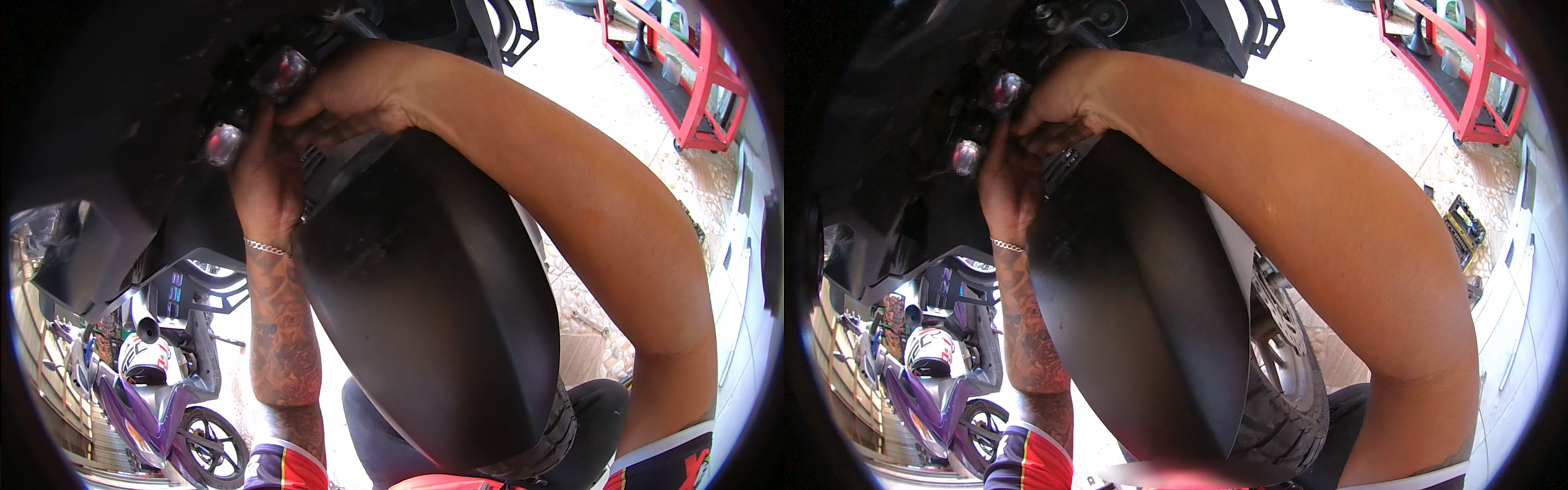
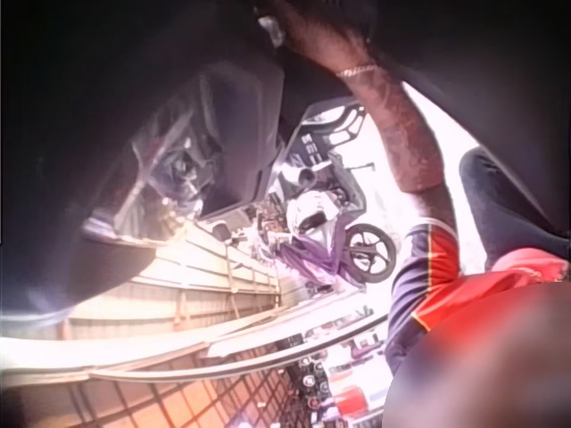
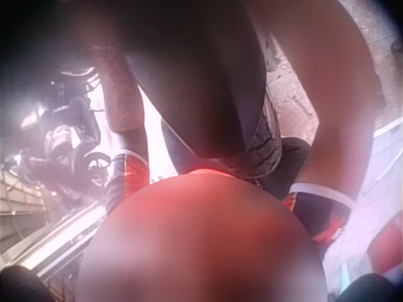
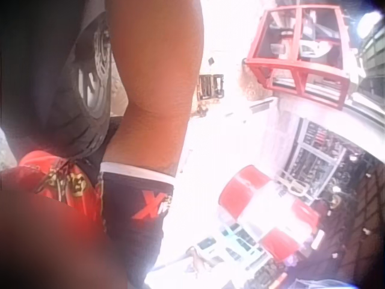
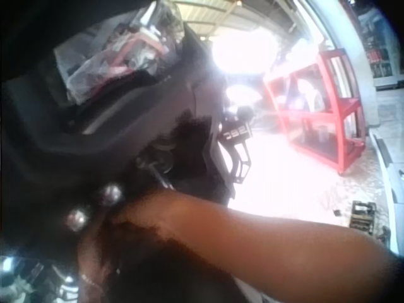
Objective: The person sits on the floor and uses a wrench to tighten bolts under the rear section of a scooter. They repeatedly reach under the bodywork, adjust the tool, and reposition their hands to access fasteners near the rear wheel and exhaust area.
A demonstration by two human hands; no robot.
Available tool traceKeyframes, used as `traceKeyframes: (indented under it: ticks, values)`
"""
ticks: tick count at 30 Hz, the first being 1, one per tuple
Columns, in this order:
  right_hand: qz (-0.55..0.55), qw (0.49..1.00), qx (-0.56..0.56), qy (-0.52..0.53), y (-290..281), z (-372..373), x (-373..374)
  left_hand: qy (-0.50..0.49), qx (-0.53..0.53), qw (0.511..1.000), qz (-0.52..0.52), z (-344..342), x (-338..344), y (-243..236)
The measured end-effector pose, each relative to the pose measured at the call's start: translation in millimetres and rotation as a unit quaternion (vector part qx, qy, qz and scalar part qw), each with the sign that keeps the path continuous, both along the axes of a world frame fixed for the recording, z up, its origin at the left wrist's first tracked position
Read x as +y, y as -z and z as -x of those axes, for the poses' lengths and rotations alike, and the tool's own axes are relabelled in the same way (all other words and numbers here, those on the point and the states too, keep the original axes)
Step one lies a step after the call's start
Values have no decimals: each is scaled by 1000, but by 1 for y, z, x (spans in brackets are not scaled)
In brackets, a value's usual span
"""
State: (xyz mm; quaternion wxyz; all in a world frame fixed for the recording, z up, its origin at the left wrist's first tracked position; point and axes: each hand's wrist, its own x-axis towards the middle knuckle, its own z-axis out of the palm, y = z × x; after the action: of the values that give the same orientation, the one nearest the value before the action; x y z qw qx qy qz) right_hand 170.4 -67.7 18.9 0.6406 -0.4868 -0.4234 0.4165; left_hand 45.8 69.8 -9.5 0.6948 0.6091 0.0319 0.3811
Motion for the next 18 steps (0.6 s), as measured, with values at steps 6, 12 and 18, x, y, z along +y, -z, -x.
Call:
traceKeyframes:
  ticks: [6,12,18]
  values:
    - [-1,1000,13,-11,1,-2,-1,72,-7,997,-13,2,1,0]
    - [-37,999,-27,2,3,-3,0,106,-19,994,25,2,8,1]
    - [-55,995,-74,48,2,3,-8,102,-8,995,4,1,7,1]
